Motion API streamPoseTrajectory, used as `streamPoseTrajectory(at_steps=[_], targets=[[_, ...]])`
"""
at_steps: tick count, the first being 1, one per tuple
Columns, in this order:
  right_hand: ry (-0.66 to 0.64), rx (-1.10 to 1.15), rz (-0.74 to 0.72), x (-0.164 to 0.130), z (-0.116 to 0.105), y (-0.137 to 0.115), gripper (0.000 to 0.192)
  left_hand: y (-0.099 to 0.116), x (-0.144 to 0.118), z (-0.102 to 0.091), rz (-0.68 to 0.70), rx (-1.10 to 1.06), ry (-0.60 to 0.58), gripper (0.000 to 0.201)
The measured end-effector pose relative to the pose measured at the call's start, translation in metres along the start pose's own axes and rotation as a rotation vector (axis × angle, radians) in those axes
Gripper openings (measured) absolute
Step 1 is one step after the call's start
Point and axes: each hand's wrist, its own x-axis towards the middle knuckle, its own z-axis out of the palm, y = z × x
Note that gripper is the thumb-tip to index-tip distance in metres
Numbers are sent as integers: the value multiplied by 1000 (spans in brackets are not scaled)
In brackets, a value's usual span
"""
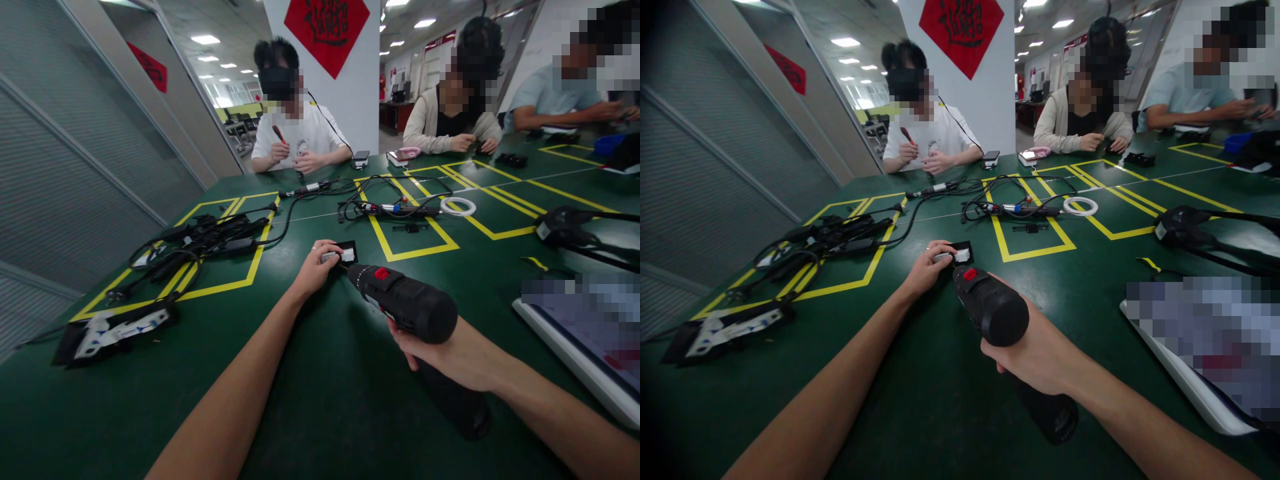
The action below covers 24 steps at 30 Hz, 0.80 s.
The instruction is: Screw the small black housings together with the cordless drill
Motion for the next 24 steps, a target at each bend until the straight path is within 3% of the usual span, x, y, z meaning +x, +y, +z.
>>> streamPoseTrajectory(at_steps=[8, 24], targets=[[-18, -16, -12, 0, 0, 2, 13, 1, 0, 0, -5, 1, 6, 22], [-7, -18, -31, 1, 1, 2, 24, 0, 0, 1, 3, 11, 8, 22]])
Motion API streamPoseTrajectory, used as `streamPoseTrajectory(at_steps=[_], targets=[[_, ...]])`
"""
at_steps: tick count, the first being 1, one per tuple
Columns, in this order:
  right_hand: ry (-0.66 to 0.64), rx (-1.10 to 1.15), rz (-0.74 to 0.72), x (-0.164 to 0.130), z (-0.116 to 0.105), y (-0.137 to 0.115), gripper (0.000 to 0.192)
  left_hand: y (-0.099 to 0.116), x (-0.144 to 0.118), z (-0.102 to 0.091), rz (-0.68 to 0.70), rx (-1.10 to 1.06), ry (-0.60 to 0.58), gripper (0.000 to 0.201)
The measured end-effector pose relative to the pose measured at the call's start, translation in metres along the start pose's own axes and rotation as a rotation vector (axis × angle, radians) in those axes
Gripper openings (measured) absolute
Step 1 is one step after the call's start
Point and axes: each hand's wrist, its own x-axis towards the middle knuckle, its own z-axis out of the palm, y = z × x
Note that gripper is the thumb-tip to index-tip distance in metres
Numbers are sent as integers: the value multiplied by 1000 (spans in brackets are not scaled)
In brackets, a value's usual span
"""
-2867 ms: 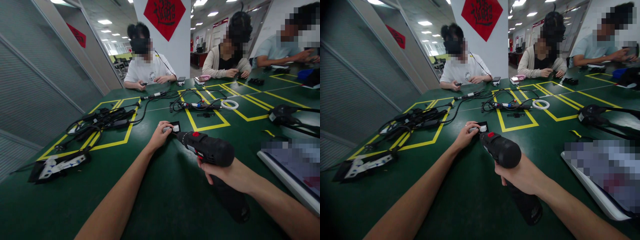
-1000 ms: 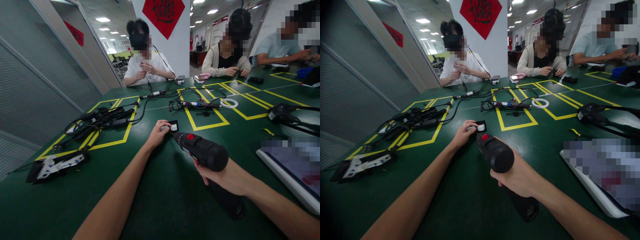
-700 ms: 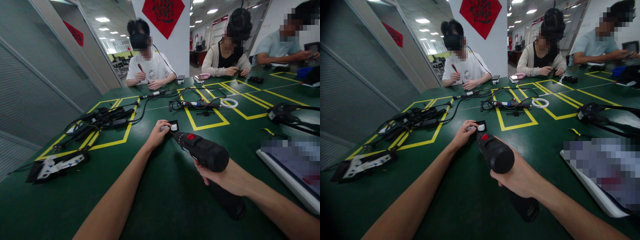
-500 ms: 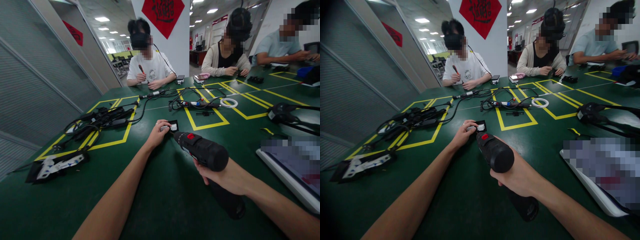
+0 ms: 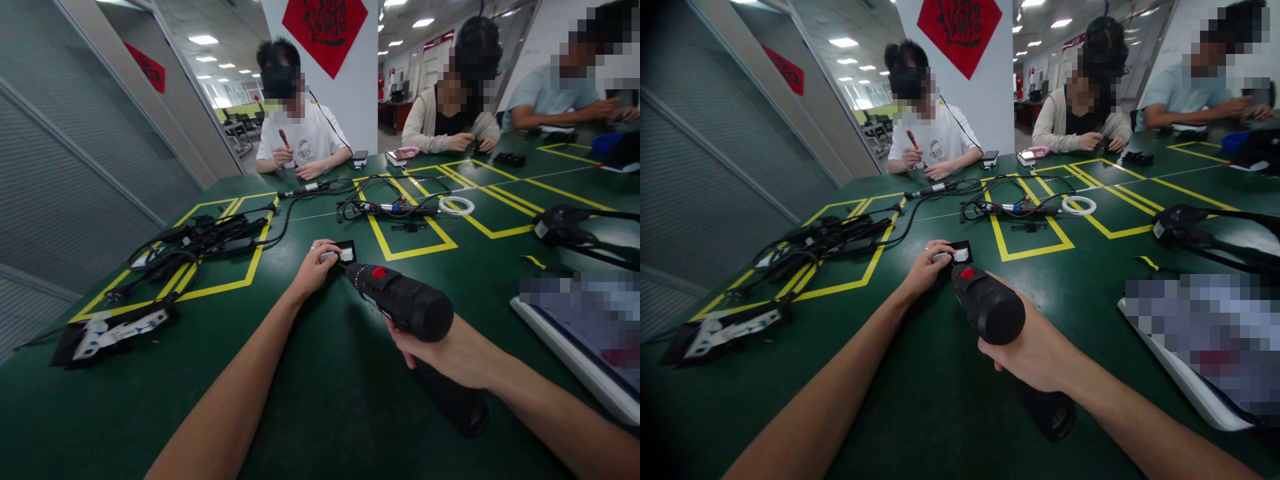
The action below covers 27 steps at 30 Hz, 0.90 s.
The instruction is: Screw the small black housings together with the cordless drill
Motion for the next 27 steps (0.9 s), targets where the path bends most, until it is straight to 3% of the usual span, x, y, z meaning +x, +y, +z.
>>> streamPoseTrajectory(at_steps=[9, 17, 27], targets=[[-10, 14, 5, -1, -1, -1, 29, 0, 0, 0, 12, -7, 3, 22], [-48, 27, 12, -1, -3, -3, 14, 0, 0, 0, 8, -10, 4, 22], [-23, 7, 7, 0, -2, -1, 26, -1, 0, 0, 12, -9, 8, 22]])
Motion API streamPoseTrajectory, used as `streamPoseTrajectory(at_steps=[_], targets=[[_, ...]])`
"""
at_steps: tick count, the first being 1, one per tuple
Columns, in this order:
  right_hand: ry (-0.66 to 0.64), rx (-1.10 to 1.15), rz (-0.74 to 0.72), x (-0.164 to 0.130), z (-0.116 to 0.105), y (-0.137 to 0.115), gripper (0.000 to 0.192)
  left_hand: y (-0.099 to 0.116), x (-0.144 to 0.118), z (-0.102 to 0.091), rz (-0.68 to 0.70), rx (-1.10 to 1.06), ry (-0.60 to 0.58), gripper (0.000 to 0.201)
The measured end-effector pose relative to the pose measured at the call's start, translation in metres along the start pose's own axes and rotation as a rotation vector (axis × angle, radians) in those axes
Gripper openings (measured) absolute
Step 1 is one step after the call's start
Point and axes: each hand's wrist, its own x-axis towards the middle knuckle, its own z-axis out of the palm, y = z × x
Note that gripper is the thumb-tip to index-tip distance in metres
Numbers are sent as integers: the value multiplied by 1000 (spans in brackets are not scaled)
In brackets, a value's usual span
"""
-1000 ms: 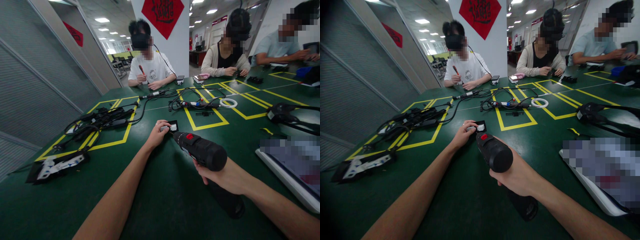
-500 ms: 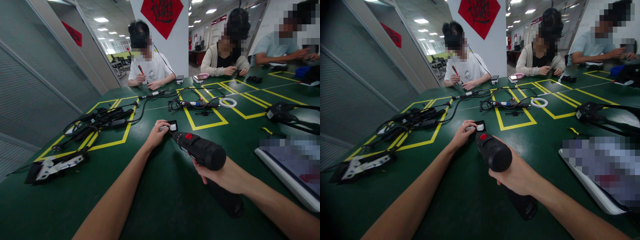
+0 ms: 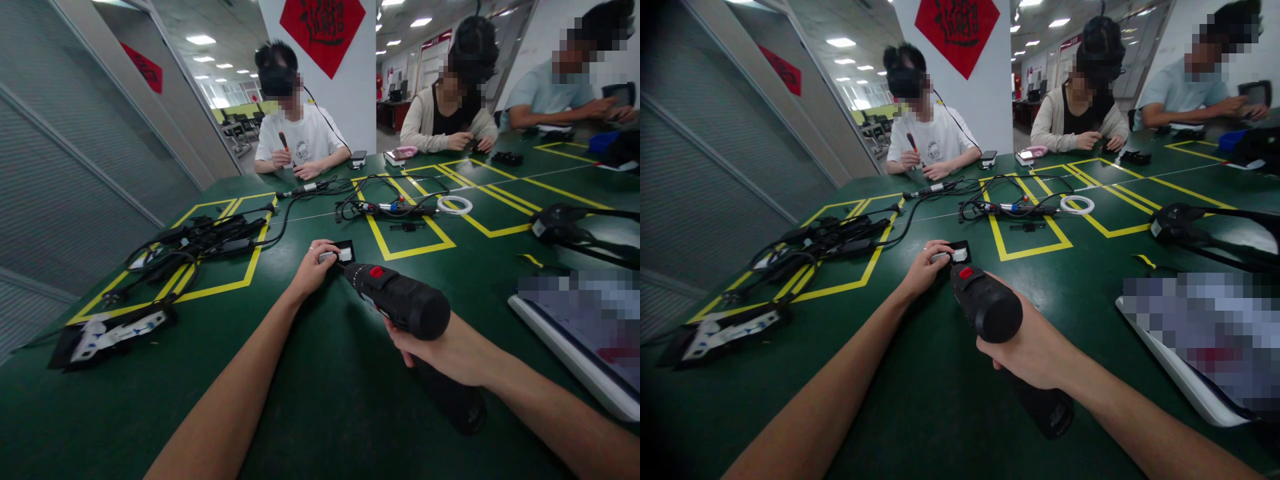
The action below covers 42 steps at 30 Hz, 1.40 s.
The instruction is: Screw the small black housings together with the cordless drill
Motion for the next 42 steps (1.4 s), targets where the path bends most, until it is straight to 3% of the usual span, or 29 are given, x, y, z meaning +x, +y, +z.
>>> streamPoseTrajectory(at_steps=[9, 42], targets=[[-12, -21, -3, 0, 1, -1, 15, -1, -1, -1, -2, 1, -6, 22], [-7, -15, 9, 1, 0, 2, 18, 1, -1, -1, -16, 0, -12, 22]])
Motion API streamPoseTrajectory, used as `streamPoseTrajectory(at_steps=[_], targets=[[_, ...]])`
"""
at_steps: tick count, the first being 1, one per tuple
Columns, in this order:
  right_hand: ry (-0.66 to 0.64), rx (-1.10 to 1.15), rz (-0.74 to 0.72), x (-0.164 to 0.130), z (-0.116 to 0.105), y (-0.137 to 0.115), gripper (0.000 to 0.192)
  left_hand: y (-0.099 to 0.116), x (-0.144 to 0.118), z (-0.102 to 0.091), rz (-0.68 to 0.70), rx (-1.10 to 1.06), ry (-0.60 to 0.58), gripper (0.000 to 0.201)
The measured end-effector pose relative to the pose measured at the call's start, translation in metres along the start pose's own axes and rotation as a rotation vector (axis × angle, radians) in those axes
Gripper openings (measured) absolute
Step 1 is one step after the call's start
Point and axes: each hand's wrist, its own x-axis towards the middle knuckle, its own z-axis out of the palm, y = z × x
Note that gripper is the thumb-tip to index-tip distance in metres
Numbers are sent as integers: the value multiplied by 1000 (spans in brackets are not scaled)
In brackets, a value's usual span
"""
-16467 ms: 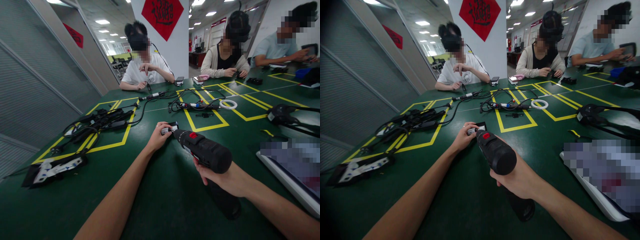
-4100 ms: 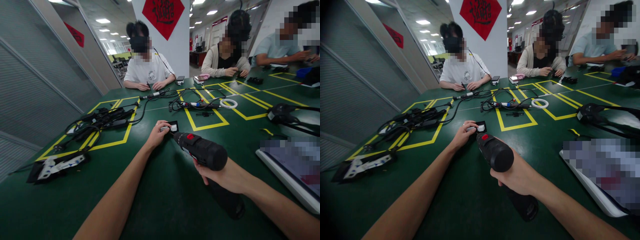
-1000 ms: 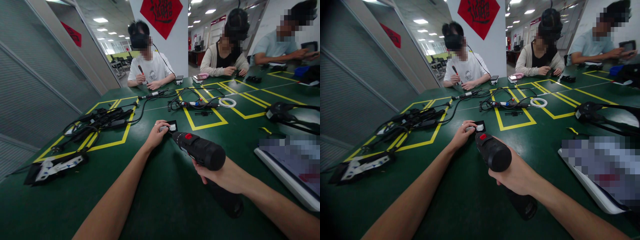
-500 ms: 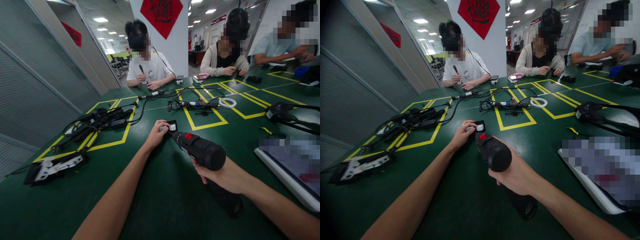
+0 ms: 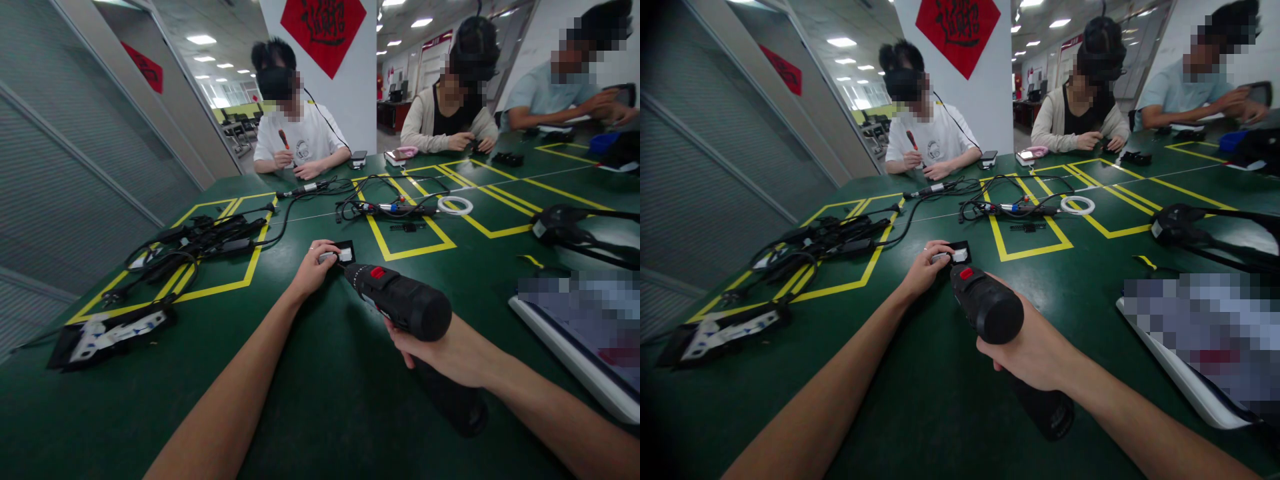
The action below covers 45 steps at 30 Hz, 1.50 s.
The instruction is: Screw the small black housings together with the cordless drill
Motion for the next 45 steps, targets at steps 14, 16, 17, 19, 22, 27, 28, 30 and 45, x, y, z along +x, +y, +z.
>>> streamPoseTrajectory(at_steps=[14, 16, 17, 19, 22, 27, 28, 30, 45], targets=[[9, 4, 9, -2, 1, -4, 23, 0, 1, 0, -2, 15, 5, 23], [10, 6, 2, -1, 1, -4, 20, 1, 1, 1, -2, 11, 10, 22], [7, 7, -1, -1, 1, -4, 19, 1, 1, 1, 0, 7, 12, 22], [8, 7, -7, -2, 2, -4, 17, 1, 1, 1, 1, -1, 12, 21], [20, -1, -7, -2, 2, -4, 17, 2, 1, 1, 1, -10, 10, 21], [18, -9, -3, -1, 1, -4, 21, 2, 1, 1, 9, 3, 8, 22], [18, -10, -3, -1, 1, -4, 22, 1, 1, 0, 7, 4, 7, 22], [18, -9, -7, -1, 1, -4, 23, 1, 1, 0, 5, 3, 8, 22], [-4, 6, -24, -2, 1, -5, 17, 4, 1, 0, -3, 8, 2, 22]])
